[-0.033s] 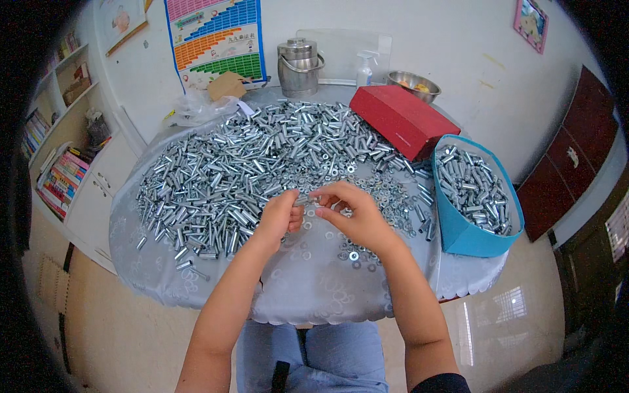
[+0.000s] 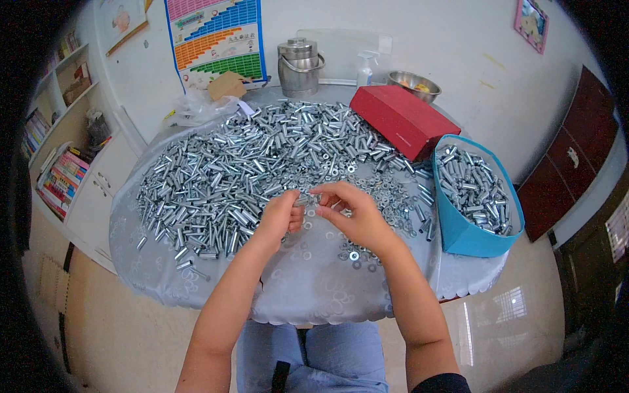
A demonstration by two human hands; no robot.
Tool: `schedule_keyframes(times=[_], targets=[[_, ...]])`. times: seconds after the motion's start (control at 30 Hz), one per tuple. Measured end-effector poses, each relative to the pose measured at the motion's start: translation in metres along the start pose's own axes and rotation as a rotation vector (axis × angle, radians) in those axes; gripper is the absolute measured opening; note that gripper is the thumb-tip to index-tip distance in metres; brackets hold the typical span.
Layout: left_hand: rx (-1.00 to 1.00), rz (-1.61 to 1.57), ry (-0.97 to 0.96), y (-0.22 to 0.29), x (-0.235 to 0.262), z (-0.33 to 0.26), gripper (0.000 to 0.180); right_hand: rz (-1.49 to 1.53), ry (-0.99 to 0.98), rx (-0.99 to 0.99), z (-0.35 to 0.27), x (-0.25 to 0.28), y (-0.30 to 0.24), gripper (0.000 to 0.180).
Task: The person sits at a table covered with a large pile of metal bolts and washers. They repeatedly pick up a bolt and a washer, thread the washer onto the bolt, and place the assembled unit into a blue container on the right. The person continues this repetitive assembly process throughout the clip.
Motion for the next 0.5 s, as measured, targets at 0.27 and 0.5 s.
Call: schedule_keyframes(times=[0.27, 0.5], targets=[[-0.019, 0.017, 0.022, -0.0008, -0.0061, -0.0032, 0.036, -0.188, -0.01, -0.135, -0.0028, 0.0009, 0.0022, 0.015], [-0.016, 0.011, 0.037, -0.0022, -0.0028, -0.0014, 0.035, -0.161, 0.011, -0.013, -0.0006, -0.0027, -0.0026, 0.019]])
Point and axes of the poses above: each hand's wrist, its own z-axis towards the middle knuckle, its own x-axis out of the back of the hand, y = z × x, the point moved 1 cm from there along z, towards the middle knuckle, and after that the axes turned 8 degrees about x, right-handed, at the moved point
